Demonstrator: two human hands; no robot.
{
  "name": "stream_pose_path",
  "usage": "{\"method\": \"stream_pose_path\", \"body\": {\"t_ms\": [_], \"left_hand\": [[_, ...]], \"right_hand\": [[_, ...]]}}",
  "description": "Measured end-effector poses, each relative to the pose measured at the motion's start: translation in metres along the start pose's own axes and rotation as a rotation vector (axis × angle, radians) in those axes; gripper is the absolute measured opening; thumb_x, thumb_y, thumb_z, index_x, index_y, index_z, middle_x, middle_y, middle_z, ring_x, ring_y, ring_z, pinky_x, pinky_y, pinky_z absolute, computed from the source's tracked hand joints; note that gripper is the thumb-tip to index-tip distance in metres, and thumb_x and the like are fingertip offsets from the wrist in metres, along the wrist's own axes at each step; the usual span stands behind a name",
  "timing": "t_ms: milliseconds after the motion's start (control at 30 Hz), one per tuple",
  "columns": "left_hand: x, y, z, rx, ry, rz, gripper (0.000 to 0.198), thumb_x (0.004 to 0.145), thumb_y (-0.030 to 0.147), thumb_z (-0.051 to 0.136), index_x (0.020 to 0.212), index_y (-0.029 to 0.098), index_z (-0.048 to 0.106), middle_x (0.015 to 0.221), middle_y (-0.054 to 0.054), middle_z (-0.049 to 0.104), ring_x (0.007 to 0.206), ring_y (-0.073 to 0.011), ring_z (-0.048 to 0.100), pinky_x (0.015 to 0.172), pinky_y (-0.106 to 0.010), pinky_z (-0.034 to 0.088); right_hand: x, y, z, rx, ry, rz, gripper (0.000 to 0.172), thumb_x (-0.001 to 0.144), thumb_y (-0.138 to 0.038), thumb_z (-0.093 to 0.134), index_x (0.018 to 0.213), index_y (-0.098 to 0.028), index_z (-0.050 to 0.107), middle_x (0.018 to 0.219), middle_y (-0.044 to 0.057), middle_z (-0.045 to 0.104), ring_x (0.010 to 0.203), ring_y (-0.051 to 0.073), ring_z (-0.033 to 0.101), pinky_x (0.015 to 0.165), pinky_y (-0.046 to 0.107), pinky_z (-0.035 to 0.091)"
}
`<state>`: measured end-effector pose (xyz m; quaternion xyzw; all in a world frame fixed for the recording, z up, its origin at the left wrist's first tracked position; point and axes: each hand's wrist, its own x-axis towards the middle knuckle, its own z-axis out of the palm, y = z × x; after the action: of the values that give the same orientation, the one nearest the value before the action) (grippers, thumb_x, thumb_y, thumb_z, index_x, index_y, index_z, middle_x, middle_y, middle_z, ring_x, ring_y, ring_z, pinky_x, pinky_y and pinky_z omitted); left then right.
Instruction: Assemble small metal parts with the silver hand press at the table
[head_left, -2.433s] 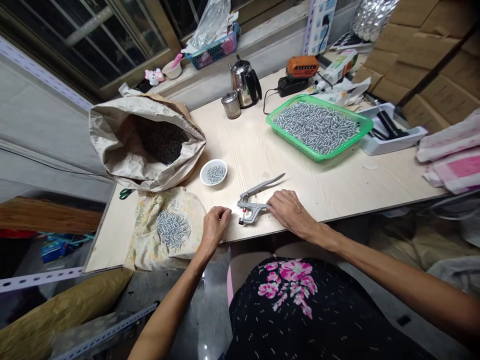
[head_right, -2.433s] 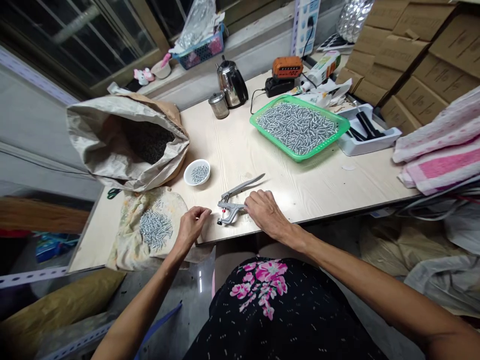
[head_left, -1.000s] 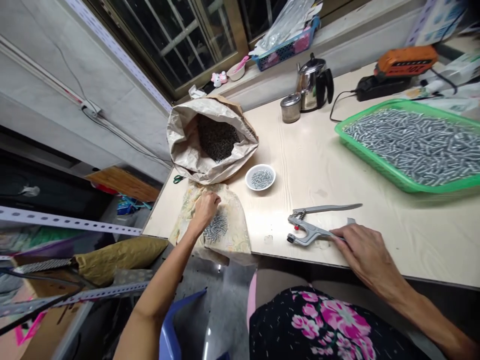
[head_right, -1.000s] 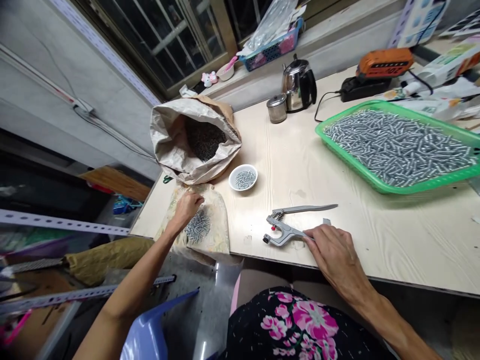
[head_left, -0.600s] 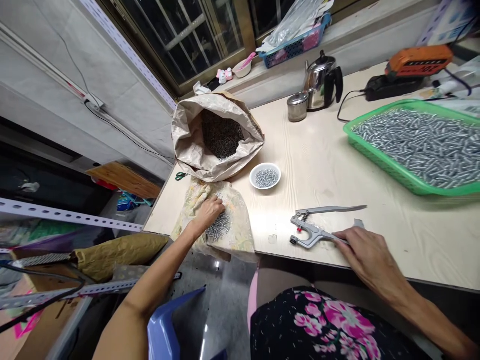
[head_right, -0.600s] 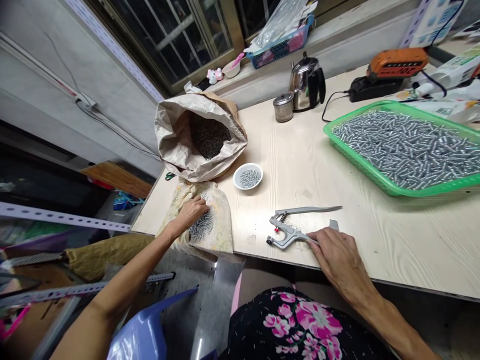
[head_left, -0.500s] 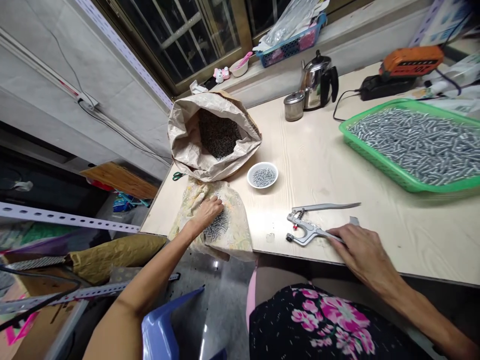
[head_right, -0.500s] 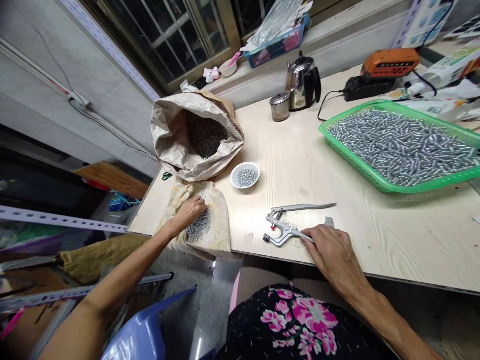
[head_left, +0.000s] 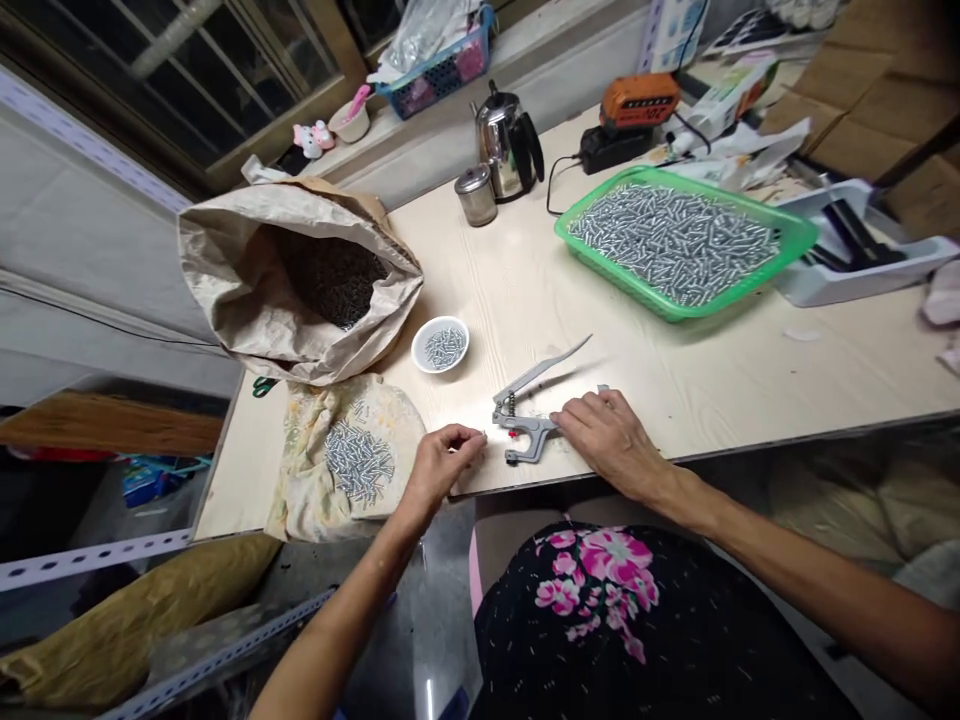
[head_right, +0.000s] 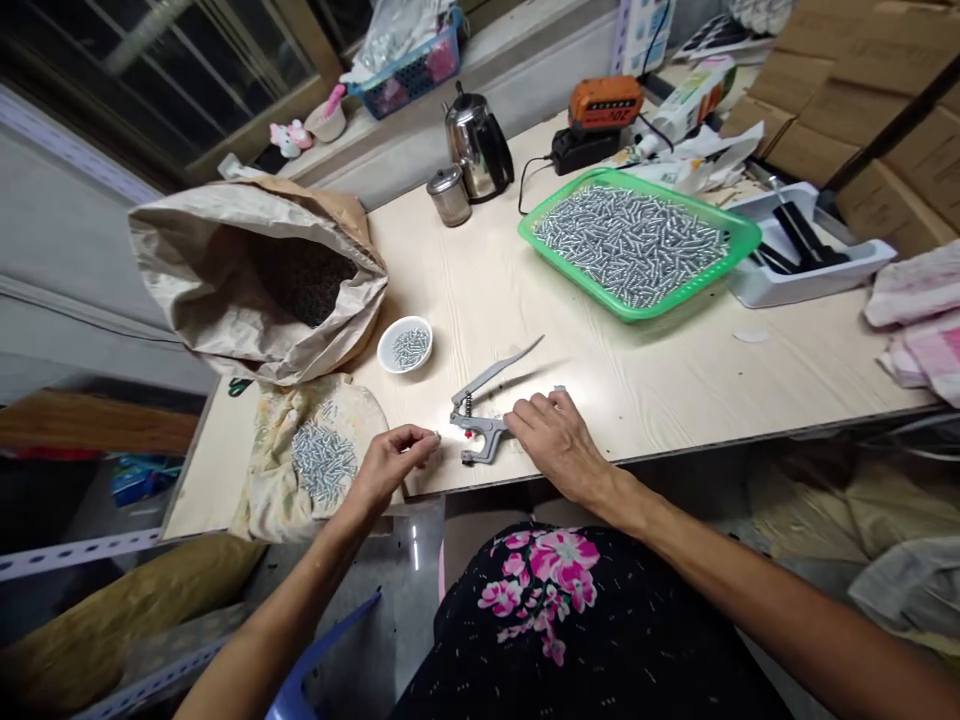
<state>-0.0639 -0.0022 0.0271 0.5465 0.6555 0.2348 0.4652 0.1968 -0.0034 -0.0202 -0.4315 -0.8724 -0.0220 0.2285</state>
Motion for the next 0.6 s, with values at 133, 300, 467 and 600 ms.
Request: {"method": "stream_pose_path", "body": {"t_ms": [133, 300, 467, 600], "left_hand": [[0.005, 0.002, 0.027, -0.091, -0.03, -0.067, 0.032, 0.068, 0.045, 0.073, 0.074, 0.013, 0.071, 0.065, -0.002, 0.065, 0.058, -0.0113, 0.051, 0.057, -0.023, 0.039], [0.011, -0.004, 0.035, -0.1, -0.05, -0.08, 0.033, 0.066, 0.046, 0.074, 0.072, 0.013, 0.07, 0.061, 0.0, 0.06, 0.056, -0.0103, 0.047, 0.054, -0.022, 0.035], [0.012, -0.002, 0.04, -0.074, -0.068, -0.101, 0.034, 0.065, 0.047, 0.073, 0.069, 0.014, 0.067, 0.057, 0.001, 0.057, 0.053, -0.0094, 0.044, 0.051, -0.022, 0.032], [0.014, -0.001, 0.04, -0.027, -0.092, -0.133, 0.032, 0.066, 0.046, 0.069, 0.067, 0.015, 0.063, 0.055, 0.003, 0.054, 0.048, -0.0073, 0.04, 0.047, -0.02, 0.028]], "right_hand": [[-0.002, -0.001, -0.002, 0.002, 0.046, -0.02, 0.022, 0.097, -0.011, 0.042, 0.091, -0.018, 0.062, 0.085, 0.006, 0.062, 0.082, 0.022, 0.045, 0.079, 0.037, 0.029], [-0.004, 0.003, 0.005, 0.043, 0.04, 0.017, 0.019, 0.097, -0.012, 0.044, 0.092, -0.019, 0.061, 0.084, 0.005, 0.06, 0.083, 0.022, 0.045, 0.08, 0.037, 0.029], [-0.003, 0.005, 0.009, 0.065, 0.002, 0.049, 0.017, 0.097, -0.014, 0.045, 0.087, -0.019, 0.059, 0.083, 0.005, 0.057, 0.083, 0.022, 0.043, 0.08, 0.037, 0.028], [-0.001, 0.005, 0.007, 0.094, -0.036, 0.072, 0.016, 0.095, -0.012, 0.046, 0.085, -0.019, 0.058, 0.084, 0.005, 0.057, 0.083, 0.021, 0.044, 0.079, 0.037, 0.027]]}}
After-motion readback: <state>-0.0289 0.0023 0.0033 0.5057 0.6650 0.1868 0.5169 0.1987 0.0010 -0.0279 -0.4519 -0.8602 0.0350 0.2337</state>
